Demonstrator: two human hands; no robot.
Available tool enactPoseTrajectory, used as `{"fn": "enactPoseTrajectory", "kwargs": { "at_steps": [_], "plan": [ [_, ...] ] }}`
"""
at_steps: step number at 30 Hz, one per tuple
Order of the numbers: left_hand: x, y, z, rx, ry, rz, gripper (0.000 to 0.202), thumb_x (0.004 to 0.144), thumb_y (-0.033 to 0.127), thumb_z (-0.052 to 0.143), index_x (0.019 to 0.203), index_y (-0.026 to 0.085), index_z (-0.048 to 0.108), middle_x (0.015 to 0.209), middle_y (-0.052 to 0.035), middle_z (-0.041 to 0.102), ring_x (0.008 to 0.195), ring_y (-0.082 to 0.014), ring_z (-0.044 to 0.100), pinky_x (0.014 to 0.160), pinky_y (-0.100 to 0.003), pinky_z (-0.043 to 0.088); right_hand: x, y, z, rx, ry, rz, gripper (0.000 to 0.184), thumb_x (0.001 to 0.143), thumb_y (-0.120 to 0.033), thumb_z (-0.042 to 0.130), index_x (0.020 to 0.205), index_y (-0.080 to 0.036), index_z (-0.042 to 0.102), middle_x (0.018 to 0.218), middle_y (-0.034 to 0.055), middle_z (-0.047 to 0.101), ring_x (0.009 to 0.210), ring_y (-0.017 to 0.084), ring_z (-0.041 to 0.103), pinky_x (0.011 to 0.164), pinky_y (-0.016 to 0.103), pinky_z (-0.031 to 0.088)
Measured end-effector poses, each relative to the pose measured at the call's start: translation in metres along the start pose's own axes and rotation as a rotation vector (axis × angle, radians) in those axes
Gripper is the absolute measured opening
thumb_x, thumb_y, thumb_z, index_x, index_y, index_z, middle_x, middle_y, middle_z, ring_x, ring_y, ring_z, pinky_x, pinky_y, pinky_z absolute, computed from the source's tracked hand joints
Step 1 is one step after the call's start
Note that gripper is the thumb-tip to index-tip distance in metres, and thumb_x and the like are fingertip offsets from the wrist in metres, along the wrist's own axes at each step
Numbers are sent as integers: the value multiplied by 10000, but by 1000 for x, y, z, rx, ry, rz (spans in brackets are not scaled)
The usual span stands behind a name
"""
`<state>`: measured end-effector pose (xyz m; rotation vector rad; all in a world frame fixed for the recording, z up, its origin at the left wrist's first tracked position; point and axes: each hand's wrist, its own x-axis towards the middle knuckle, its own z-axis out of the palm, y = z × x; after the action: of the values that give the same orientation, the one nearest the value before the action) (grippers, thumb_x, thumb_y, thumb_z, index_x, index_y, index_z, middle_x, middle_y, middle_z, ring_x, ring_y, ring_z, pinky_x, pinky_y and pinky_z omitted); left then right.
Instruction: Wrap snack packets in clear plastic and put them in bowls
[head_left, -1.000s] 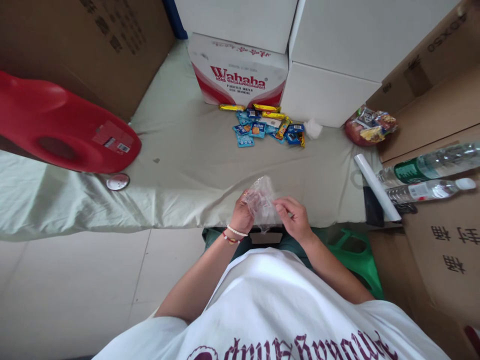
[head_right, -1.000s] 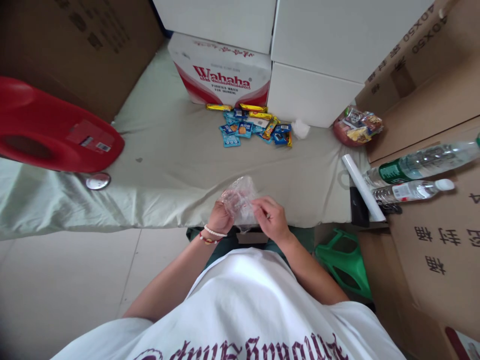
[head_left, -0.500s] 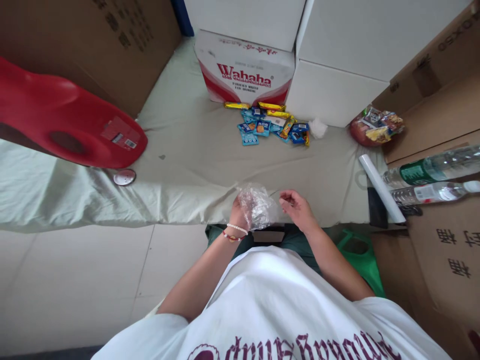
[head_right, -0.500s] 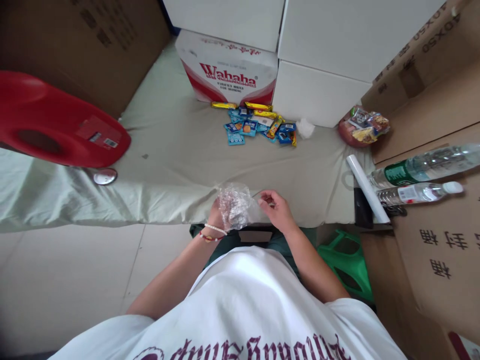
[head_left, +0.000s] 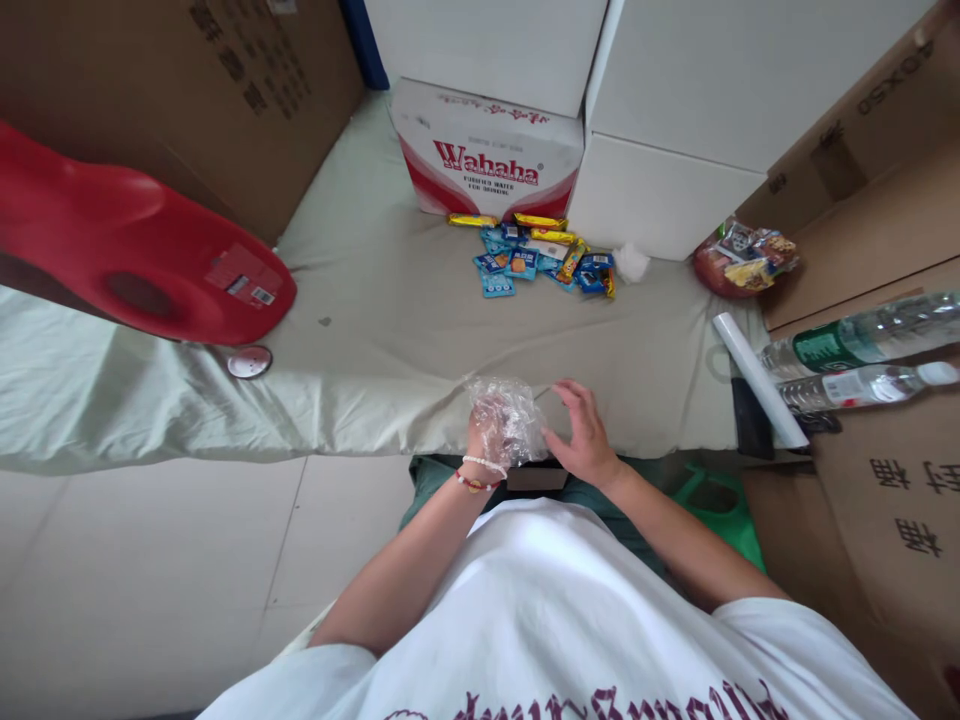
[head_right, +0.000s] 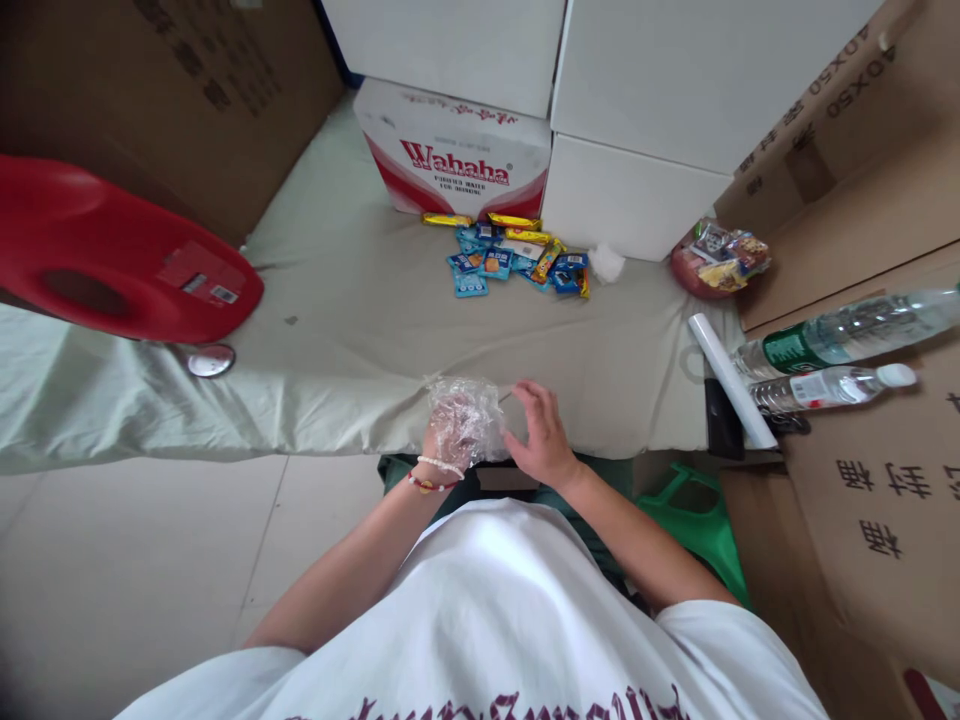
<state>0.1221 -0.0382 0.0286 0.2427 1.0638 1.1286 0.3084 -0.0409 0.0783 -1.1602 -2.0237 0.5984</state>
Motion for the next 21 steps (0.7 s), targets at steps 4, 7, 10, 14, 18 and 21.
{"fn": "enactPoseTrajectory", "kwargs": {
  "at_steps": [4,7,10,14,18,21],
  "plan": [
    [-6,3,8,31,47,38,290,688,282,865,755,206,594,656,34,579,586,-111,543,524,-233,443,17,5,-4,42,-99,24,156,984,-306,624,1086,-262,733,1241,126,654,1161,293,588,1045,527,512],
    [-14,12,8,60,27,20,346,671,339,891,757,192,590,601,57,516,510,-84,472,461,-215,364,34,11,-16,299,-129,270,191,963,-421,655,952,-245,729,988,76,688,958,232,637,922,443,558],
    [-25,26,3,109,-71,-45,402,623,364,928,796,190,611,581,87,464,441,-40,352,403,-183,238,52,25,-38,672,-271,675,329,829,-531,794,896,-226,687,830,19,668,726,155,618,707,320,565],
    [-33,40,-3,167,-177,-141,431,565,317,957,846,180,661,596,74,508,418,-17,280,368,-181,134,66,44,-59,912,-409,1005,421,652,-455,941,832,-187,672,759,11,682,588,92,563,507,204,460],
    [-25,37,-4,95,-42,-61,417,605,370,922,771,192,584,555,86,462,425,-28,310,363,-161,164,58,55,-51,966,-329,1098,416,590,-383,958,785,-181,652,711,7,673,556,84,554,425,173,391],
    [-15,32,-6,25,132,60,447,687,449,858,744,209,486,558,98,446,416,-22,327,366,-147,198,36,54,-32,953,-197,1134,430,580,-393,948,777,-194,623,677,-9,652,525,81,530,397,168,359]
  ]
}}
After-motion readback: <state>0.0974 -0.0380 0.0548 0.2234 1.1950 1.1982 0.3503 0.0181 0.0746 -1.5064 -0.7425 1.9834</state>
